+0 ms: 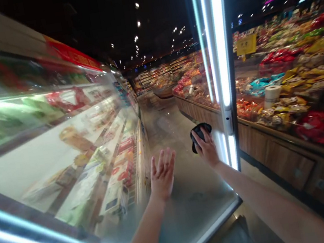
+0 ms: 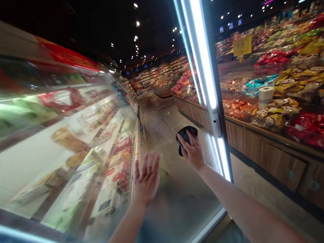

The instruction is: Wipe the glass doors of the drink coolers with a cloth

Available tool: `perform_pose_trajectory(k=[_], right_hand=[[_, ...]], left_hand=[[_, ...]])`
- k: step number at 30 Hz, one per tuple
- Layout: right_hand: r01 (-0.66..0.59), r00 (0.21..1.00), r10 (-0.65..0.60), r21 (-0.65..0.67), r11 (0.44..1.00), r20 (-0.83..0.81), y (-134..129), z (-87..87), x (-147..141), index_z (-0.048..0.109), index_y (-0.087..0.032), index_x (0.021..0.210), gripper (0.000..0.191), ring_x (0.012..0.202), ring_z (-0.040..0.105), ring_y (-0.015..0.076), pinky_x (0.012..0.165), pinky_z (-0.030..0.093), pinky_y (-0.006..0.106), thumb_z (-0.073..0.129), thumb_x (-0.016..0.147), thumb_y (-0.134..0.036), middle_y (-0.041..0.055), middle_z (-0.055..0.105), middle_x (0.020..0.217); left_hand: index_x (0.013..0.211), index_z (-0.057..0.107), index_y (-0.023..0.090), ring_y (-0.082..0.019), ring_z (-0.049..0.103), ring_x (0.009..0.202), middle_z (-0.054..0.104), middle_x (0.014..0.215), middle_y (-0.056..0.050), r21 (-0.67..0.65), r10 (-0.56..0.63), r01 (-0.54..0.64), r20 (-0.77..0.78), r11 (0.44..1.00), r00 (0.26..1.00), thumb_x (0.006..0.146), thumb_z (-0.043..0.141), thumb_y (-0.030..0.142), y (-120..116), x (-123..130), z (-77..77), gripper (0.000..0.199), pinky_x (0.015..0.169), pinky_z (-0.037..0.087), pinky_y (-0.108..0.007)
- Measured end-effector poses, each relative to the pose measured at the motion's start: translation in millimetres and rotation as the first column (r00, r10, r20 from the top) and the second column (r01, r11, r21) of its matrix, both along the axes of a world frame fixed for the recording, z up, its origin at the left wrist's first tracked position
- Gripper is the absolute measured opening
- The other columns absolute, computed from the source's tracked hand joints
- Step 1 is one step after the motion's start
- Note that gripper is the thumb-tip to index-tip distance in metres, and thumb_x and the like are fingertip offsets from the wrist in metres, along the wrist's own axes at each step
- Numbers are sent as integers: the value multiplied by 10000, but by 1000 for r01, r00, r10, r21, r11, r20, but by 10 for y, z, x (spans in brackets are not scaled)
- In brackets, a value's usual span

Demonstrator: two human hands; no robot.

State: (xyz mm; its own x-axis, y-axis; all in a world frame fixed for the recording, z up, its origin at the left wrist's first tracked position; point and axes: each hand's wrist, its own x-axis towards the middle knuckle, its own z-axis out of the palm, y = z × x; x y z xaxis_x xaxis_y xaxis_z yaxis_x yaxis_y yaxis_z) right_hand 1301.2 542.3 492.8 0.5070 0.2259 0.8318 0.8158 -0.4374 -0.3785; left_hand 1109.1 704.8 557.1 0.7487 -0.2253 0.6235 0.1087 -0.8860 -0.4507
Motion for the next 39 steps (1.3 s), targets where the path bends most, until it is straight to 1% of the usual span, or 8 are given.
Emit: perform_pose_trajectory(k=[7, 14, 17, 20, 26, 29, 34, 39], right_hand=[[193, 976, -165, 209, 959, -144, -150, -301, 242, 332, -188, 1587, 572, 1435, 417, 392, 1012, 536, 534, 366, 1023, -276, 225, 306, 1598], [149, 987, -157, 188, 971, 28, -173, 1135, 921, 348, -255, 1583, 623, 1511, 297, 324, 1179, 374, 533, 422, 968, -184, 127, 246, 1656], [173, 982, -187, 247, 953, 36, -179, 1441, 1070, 322, -247, 1594, 643, 1489, 337, 314, 1166, 387, 530, 414, 960, -180, 138, 282, 1631], [181, 983, -181, 310, 933, -27, -158, 1100, 983, 384, -241, 1567, 604, 1472, 358, 321, 1162, 383, 542, 412, 965, -201, 163, 332, 1594], [247, 962, -200, 279, 928, -188, -198, -319, 627, 335, -278, 1581, 605, 1426, 406, 328, 1089, 455, 552, 390, 979, -255, 169, 362, 1556], [318, 944, -271, 304, 898, -189, -209, -731, 572, 279, -253, 1596, 615, 1361, 467, 321, 1038, 491, 536, 361, 986, -251, 191, 419, 1480], [394, 917, -328, 396, 829, -225, 47, -484, 597, 134, -208, 1631, 688, 1408, 391, 365, 1032, 462, 583, 334, 973, -214, 253, 347, 1503], [155, 986, -139, 227, 961, -87, 102, 9, 497, 284, -315, 1599, 662, 1474, 338, 320, 1137, 400, 538, 419, 960, -212, 134, 280, 1610]], left_hand=[[1625, 122, 224, -217, 63, 1573, 293, 1649, -46, 14, -35, 35, 6, 999, 999, 873, 525, 102, -75, 218, -38, 862, 1303, 12, -505], [1625, 113, 228, -224, 104, 1568, 323, 1636, -62, -2, -24, 24, -28, 1000, 999, 891, 516, 144, -131, 390, 126, 841, 1296, 26, -534], [1626, 112, 225, -230, 104, 1568, 315, 1639, -67, 1, -32, 32, -24, 999, 999, 892, 525, 165, -160, 440, 197, 844, 1295, 18, -533], [1628, 104, 242, -228, 110, 1568, 315, 1640, -61, -6, -43, 43, -14, 999, 999, 883, 531, 162, -172, 463, 188, 862, 1296, 21, -528], [1626, 155, 238, -235, 85, 1571, 324, 1639, -60, -8, -40, 40, 5, 999, 999, 920, 543, 220, -160, 470, 23, 806, 1298, -1, -515], [1625, 168, 238, -236, 78, 1571, 324, 1640, -56, -12, -38, 38, 9, 999, 999, 926, 546, 224, -158, 469, -28, 795, 1299, -13, -507], [1625, 165, 248, -231, 73, 1571, 325, 1640, -51, -16, -34, 34, 3, 999, 999, 927, 556, 226, -165, 471, -27, 801, 1297, -22, -512], [1627, 156, 253, -228, 71, 1574, 314, 1643, -50, -19, -17, 17, 10, 1000, 1000, 921, 564, 211, -193, 454, -12, 817, 1297, -24, -508]])
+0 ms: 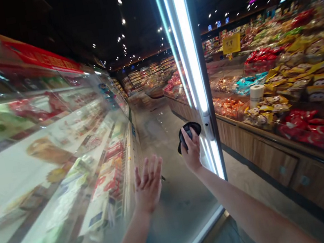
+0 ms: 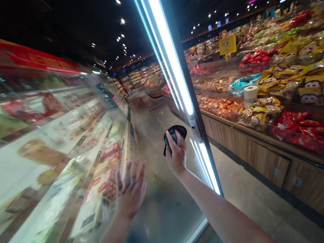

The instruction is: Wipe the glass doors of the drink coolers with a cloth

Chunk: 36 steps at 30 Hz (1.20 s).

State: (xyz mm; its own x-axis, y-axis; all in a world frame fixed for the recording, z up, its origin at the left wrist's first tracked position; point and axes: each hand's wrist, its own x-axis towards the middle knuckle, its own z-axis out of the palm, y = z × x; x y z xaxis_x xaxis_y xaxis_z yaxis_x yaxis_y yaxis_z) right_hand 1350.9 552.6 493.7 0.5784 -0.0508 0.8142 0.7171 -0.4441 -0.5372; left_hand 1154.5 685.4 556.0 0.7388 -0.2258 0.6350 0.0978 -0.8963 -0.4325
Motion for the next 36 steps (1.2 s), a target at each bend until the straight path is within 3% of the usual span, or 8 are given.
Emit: perform_pose_trajectory(k=[8, 12, 15, 19, 22, 27, 32, 36], right_hand=[[166, 974, -141, 135, 977, -176, -298, -875, 17, 113, -236, 1635, 688, 1355, 462, 379, 970, 499, 593, 344, 987, -248, 246, 339, 1530], [121, 978, -103, 90, 989, -183, -6, -509, -133, 51, -225, 1641, 737, 1469, 305, 416, 1047, 428, 638, 394, 992, -292, 250, 175, 1632], [-80, 993, 65, -155, 985, -101, 37, -296, -358, 138, -273, 1638, 730, 1515, 243, 385, 1139, 356, 619, 455, 981, -267, 174, 136, 1682], [-273, 949, 314, -461, 845, 12, -337, -637, -375, 327, -409, 1577, 706, 1447, 410, 312, 1177, 362, 562, 452, 943, -123, 74, 365, 1620], [-211, 977, 204, -299, 931, -56, -536, -843, -144, 283, -376, 1598, 694, 1465, 388, 330, 1127, 436, 553, 417, 956, -146, 91, 307, 1647], [14, 992, -18, -36, 999, -123, -150, -522, -220, 86, -248, 1643, 736, 1546, 158, 414, 1121, 376, 665, 375, 971, -163, 192, 35, 1701], [-122, 933, 252, -434, 893, 256, 155, -495, -851, 328, -327, 1586, 701, 1416, 446, 344, 1147, 348, 645, 489, 940, -109, 167, 434, 1575], [-140, 827, 430, -607, 782, 363, 44, -441, -859, 438, -332, 1525, 599, 1295, 560, 216, 1216, 319, 515, 511, 967, -129, 56, 633, 1414]], left_hand=[[1625, 143, 245, -240, 58, 1577, 278, 1654, -53, 5, 35, -35, -10, 999, 999, 884, 597, 180, 22, -167, -71, 872, 1299, -6, -513], [1621, 157, 243, -229, 49, 1579, 308, 1643, -48, -14, 49, -49, -9, 999, 999, 874, 592, 154, 31, -200, -97, 870, 1297, -21, -510], [1618, 167, 246, -226, 45, 1579, 315, 1641, -45, -19, 61, -61, -5, 998, 998, 874, 584, 133, 12, -196, -114, 861, 1298, -20, -505], [1616, 181, 244, -226, 52, 1580, 320, 1642, -43, -8, 81, -81, 24, 997, 996, 885, 573, 122, 31, -255, -160, 838, 1301, -11, -503], [1614, 193, 246, -234, 59, 1580, 307, 1648, -43, -7, 89, -89, 31, 996, 995, 878, 576, 116, 92, -362, -218, 840, 1301, -9, -511], [1613, 203, 268, -234, 59, 1580, 282, 1657, -39, -53, 108, -106, 49, 993, 993, 878, 582, 120, 171, -514, -349, 840, 1299, -5, -515], [1610, 228, 276, -242, 78, 1582, 244, 1667, -47, -99, 54, -49, 57, 994, 997, 912, 594, 200, 254, -541, -465, 791, 1296, 5, -526], [1606, 236, 292, -225, 76, 1582, 207, 1678, -35, -110, -7, 16, 81, 994, 997, 931, 580, 236, 350, -528, -492, 760, 1296, 4, -507]])
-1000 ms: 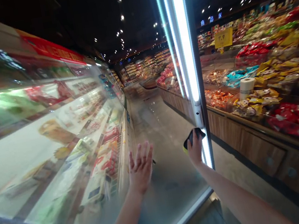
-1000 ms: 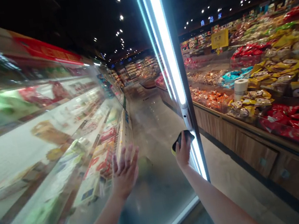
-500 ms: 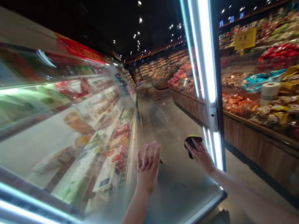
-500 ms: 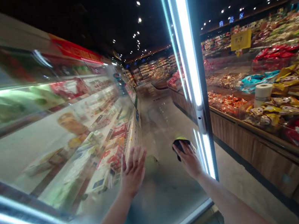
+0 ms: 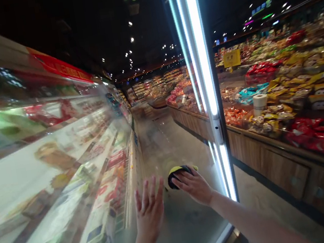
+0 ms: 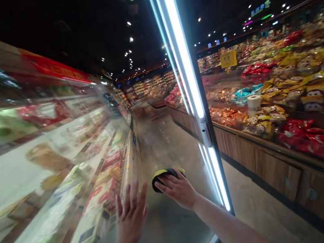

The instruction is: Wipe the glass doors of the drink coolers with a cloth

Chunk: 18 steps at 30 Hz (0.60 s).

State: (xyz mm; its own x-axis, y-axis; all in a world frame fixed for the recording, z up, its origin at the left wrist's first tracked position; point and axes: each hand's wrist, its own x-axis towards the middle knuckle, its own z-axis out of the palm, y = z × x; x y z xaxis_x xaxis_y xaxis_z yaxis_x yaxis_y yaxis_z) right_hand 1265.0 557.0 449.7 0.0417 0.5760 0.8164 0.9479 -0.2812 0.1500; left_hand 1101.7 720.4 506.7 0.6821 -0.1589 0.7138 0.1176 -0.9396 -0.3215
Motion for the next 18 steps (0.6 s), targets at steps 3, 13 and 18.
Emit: perform_pose_trajectory(k=[3, 13, 18], right_hand=[[138, 985, -127, 89, 986, -121, -114, 180, 312, 393, -308, 1559, 617, 1371, 507, 214, 1224, 317, 480, 460, 978, -110, 57, 587, 1472], [477, 814, -120, 538, 695, -568, -438, -886, 1013, 557, -240, 1451, 482, 1372, 499, 297, 1091, 471, 535, 401, 997, -202, 166, 475, 1484], [440, 854, -93, 617, 653, -511, -378, -470, 1254, 618, -235, 1391, 447, 1347, 514, 280, 1112, 457, 502, 425, 989, -212, 153, 536, 1437]], left_hand=[[1602, 238, 314, -213, 98, 1580, 217, 1676, -20, -13, -39, 39, 29, 999, 999, 943, 576, 260, 39, 3, -17, 743, 1297, 12, -501], [1593, 274, 287, -186, 131, 1576, 324, 1639, -22, 35, -138, 135, 124, 990, 983, 975, 563, 293, -72, 247, -437, 682, 1299, 22, -487], [1605, 244, 279, -189, 150, 1573, 353, 1629, -36, 83, -161, 149, 170, 985, 972, 965, 563, 258, -202, 446, -646, 715, 1299, 34, -488]])
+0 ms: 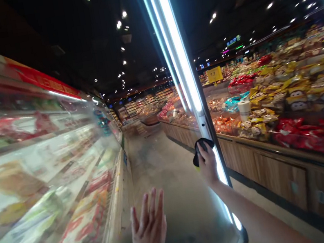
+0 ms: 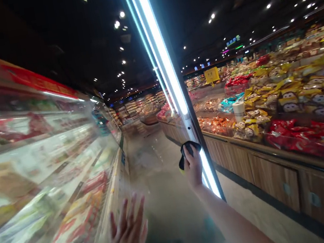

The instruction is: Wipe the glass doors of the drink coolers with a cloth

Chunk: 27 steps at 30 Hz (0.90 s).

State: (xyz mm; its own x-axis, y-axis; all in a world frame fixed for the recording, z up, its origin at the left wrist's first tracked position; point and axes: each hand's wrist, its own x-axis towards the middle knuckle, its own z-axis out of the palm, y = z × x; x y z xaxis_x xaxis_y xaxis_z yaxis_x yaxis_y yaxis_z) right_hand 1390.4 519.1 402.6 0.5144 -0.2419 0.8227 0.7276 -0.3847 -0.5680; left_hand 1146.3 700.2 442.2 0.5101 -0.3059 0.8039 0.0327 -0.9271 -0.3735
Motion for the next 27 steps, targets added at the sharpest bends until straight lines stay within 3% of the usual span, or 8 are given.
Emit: perform_pose_trajectory(k=[3, 7, 9, 14, 16, 18, 24, 27], right_hand=[[-4, 999, 5, -16, 1000, 50, -18, -58, 33, 552, -249, 1454, 479, 1369, 500, 281, 1109, 464, 498, 418, 995, -222, 145, 510, 1481], [33, 998, -32, -15, 999, 62, -19, -724, -61, 510, -246, 1483, 495, 1353, 513, 308, 1071, 486, 546, 402, 1001, -215, 169, 520, 1451], [50, 996, -51, 6, 999, 75, 13, -858, -54, 528, -242, 1465, 492, 1342, 518, 321, 1067, 481, 567, 399, 992, -199, 178, 534, 1430], [-24, 985, 17, 40, 999, 173, 28, -308, 169, 398, -187, 1532, 578, 1378, 495, 297, 1109, 464, 516, 429, 955, -197, 181, 528, 1471], [-49, 975, 39, 41, 998, 217, -21, -236, 233, 408, -166, 1509, 557, 1364, 514, 277, 1115, 466, 478, 451, 956, -216, 179, 552, 1452], [-35, 969, 25, 38, 999, 246, -81, -477, 255, 470, -177, 1454, 492, 1371, 509, 270, 1131, 451, 473, 450, 966, -233, 169, 558, 1449], [-33, 971, 40, -34, 999, 237, -215, -1961, 192, 465, -198, 1472, 495, 1424, 431, 314, 1117, 446, 543, 431, 984, -269, 188, 416, 1530], [-77, 969, 78, -13, 997, 236, -228, -1939, 232, 516, -215, 1442, 482, 1389, 462, 315, 1102, 456, 551, 408, 973, -225, 180, 440, 1479]], left_hand=[[1608, 244, 271, -212, 145, 1575, 335, 1640, -50, 4, 44, -44, 35, 999, 998, 955, 576, 291, -45, 71, -161, 733, 1299, 21, -498], [1614, 239, 273, -251, 119, 1578, 263, 1669, -64, 2, 98, -98, 74, 995, 992, 939, 609, 366, -52, 88, -391, 775, 1299, 7, -504], [1618, 223, 275, -268, 113, 1579, 232, 1679, -65, 6, 96, -97, 96, 995, 991, 930, 625, 382, -44, 78, -467, 804, 1298, 5, -510], [1627, 169, 301, -302, 136, 1574, 216, 1688, -51, 29, 62, -67, 147, 997, 987, 923, 635, 363, -42, 82, -589, 846, 1292, 14, -548], [1627, 163, 311, -314, 150, 1571, 208, 1692, -48, 22, 57, -61, 169, 998, 984, 923, 639, 367, -48, 101, -689, 852, 1289, 21, -560], [1627, 156, 318, -326, 169, 1566, 201, 1696, -50, 3, 59, -61, 192, 998, 980, 922, 641, 381, -50, 121, -846, 858, 1286, 32, -573], [1623, 192, 308, -346, 177, 1562, 196, 1698, -69, 14, 89, -95, 234, 995, 968, 921, 633, 412, -26, 79, -1404, 835, 1274, 56, -597], [1623, 194, 307, -333, 182, 1562, 218, 1692, -71, 53, 84, -99, 233, 994, 969, 919, 632, 422, 2, -8, -1460, 838, 1281, 62, -572]])
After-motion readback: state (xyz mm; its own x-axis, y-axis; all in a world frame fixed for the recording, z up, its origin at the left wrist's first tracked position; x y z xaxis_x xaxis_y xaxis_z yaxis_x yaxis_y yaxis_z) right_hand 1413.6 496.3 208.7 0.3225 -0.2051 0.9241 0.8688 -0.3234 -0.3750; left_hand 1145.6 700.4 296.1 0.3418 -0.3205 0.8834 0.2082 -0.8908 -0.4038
